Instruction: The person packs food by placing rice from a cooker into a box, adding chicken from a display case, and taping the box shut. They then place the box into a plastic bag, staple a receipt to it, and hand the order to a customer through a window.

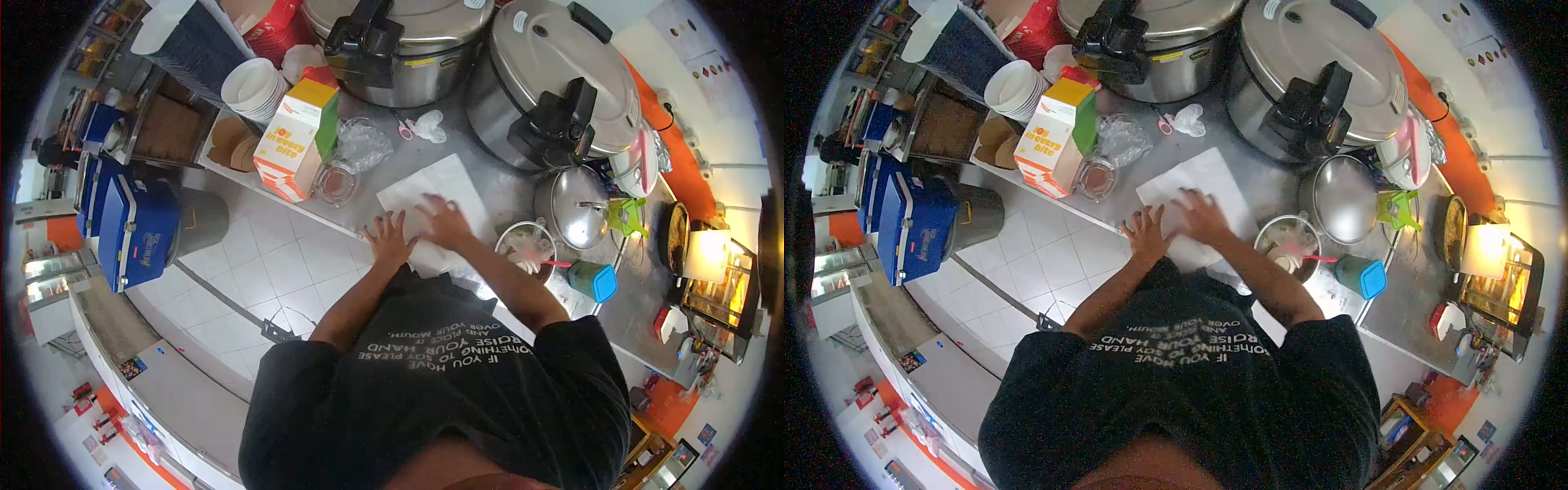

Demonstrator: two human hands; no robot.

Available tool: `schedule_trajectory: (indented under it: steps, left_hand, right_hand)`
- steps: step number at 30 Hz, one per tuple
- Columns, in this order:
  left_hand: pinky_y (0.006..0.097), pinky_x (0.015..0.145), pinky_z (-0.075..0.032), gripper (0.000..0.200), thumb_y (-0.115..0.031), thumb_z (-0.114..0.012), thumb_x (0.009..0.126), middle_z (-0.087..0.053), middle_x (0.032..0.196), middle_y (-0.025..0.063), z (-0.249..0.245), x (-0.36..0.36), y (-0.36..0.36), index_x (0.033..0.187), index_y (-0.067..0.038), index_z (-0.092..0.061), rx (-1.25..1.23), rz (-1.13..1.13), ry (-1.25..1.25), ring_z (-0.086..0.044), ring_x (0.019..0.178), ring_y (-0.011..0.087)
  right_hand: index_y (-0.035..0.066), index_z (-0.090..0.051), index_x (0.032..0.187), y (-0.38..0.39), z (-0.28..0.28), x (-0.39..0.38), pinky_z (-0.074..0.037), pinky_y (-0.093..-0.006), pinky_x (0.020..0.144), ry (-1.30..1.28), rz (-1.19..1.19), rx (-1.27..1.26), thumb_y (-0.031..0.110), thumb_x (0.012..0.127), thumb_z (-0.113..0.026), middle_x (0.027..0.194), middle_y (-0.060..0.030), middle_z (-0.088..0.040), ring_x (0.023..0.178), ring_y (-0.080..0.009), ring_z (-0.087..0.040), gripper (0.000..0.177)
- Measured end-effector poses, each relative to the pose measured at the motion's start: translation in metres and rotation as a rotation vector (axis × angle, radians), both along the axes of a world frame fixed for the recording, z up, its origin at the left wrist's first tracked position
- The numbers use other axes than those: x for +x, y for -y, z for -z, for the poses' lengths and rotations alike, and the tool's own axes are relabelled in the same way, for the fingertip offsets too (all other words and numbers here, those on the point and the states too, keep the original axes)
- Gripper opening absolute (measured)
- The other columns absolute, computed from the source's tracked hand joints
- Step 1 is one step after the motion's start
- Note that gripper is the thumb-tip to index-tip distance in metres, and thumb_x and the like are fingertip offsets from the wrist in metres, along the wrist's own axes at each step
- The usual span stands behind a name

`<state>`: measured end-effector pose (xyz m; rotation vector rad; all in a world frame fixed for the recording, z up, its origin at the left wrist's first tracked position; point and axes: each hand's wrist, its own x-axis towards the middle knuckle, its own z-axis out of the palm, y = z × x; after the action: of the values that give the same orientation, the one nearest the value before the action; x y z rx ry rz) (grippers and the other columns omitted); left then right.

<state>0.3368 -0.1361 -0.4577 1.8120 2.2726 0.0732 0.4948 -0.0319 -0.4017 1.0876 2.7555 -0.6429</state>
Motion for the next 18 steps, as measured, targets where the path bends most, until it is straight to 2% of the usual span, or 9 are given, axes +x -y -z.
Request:
schedule_trajectory:
  steps: [3,6,8,10,11,13,15,17,18]
  left_hand:
    - [0.0683,0.100,-0.021,0.079,-0.061,-0.065,0.077,-0.038,0.140,0.0046,0.000,-0.002,-0.001,0.143,-0.025,-0.039,-0.004,-0.011,0.028,-0.033,0.128,0.0303]
    - [0.0688,0.101,-0.019,0.081,-0.060,-0.066,0.078,-0.034,0.144,0.0053,-0.004,-0.003,-0.001,0.145,-0.026,-0.036,-0.076,-0.017,0.066,-0.030,0.132,0.0309]
    - [0.0691,0.103,-0.018,0.081,-0.058,-0.065,0.079,-0.030,0.147,0.0054,-0.007,0.000,0.002,0.146,-0.027,-0.033,-0.107,-0.011,0.077,-0.027,0.134,0.0315]
    - [0.0697,0.100,-0.021,0.079,-0.056,-0.067,0.078,-0.030,0.145,0.0075,-0.010,0.005,0.000,0.144,-0.025,-0.037,-0.093,-0.043,0.059,-0.028,0.132,0.0316]
    - [0.0697,0.100,-0.021,0.079,-0.056,-0.067,0.078,-0.030,0.145,0.0075,-0.010,0.007,0.000,0.144,-0.025,-0.037,-0.092,-0.036,0.059,-0.028,0.132,0.0316]
    - [0.0697,0.100,-0.020,0.079,-0.053,-0.068,0.077,-0.028,0.147,0.0068,-0.011,0.012,-0.001,0.145,-0.024,-0.037,-0.085,-0.087,0.074,-0.026,0.133,0.0321]
    - [0.0697,0.100,-0.020,0.079,-0.051,-0.069,0.077,-0.028,0.147,0.0063,-0.005,0.017,0.001,0.144,-0.025,-0.037,-0.028,-0.115,0.056,-0.025,0.134,0.0320]
    - [0.0700,0.100,-0.019,0.075,-0.048,-0.071,0.076,-0.028,0.147,0.0053,-0.006,0.027,-0.002,0.141,-0.028,-0.040,0.033,-0.078,0.030,-0.023,0.135,0.0315]
    - [0.0704,0.100,-0.018,0.072,-0.046,-0.071,0.075,-0.028,0.147,0.0047,-0.009,0.028,-0.001,0.139,-0.030,-0.042,0.038,-0.005,0.020,-0.021,0.136,0.0312]
  right_hand:
    - [0.022,-0.048,0.137,0.011,0.038,0.000,-0.026,-0.0553,0.111,-0.032,-0.110,0.051,0.040,0.091,-0.053,0.149,-0.0102,-0.034,0.141,-0.0330,-0.026,0.050]
    - [0.026,-0.039,0.144,-0.010,0.064,0.047,-0.023,-0.0565,0.113,0.128,0.093,0.327,0.013,0.093,-0.042,0.155,-0.0131,-0.026,0.143,-0.0367,-0.023,0.053]
    - [0.025,-0.036,0.145,-0.028,0.038,0.066,-0.028,-0.0566,0.111,0.198,0.174,0.377,0.015,0.092,-0.046,0.153,-0.0131,-0.030,0.138,-0.0381,-0.032,0.055]
    - [0.021,-0.035,0.145,-0.050,0.017,0.079,-0.032,-0.0571,0.107,0.297,0.481,0.123,0.017,0.091,-0.048,0.151,-0.0127,-0.034,0.131,-0.0406,-0.040,0.056]
    - [0.021,-0.035,0.145,-0.059,0.028,0.084,-0.032,-0.0571,0.107,0.297,0.488,0.124,0.017,0.091,-0.048,0.151,-0.0127,-0.034,0.131,-0.0406,-0.040,0.056]
    - [0.019,-0.034,0.144,-0.073,0.048,0.089,-0.036,-0.0581,0.103,-0.128,0.804,-0.199,0.029,0.091,-0.052,0.149,-0.0118,-0.037,0.125,-0.0437,-0.046,0.057]
    - [0.018,-0.027,0.147,-0.055,0.025,0.061,-0.036,-0.0581,0.104,-0.256,0.851,-0.208,0.045,0.088,-0.057,0.151,-0.0142,-0.034,0.131,-0.0441,-0.038,0.072]
    - [0.017,-0.020,0.151,-0.035,0.022,0.044,-0.035,-0.0602,0.104,0.097,0.703,-0.209,0.056,0.083,-0.059,0.154,-0.0165,-0.026,0.138,-0.0428,-0.027,0.088]
    - [0.016,-0.016,0.152,-0.028,0.047,0.042,-0.031,-0.0640,0.104,0.128,0.733,-0.201,0.055,0.081,-0.061,0.155,-0.0175,-0.022,0.139,-0.0435,-0.024,0.092]
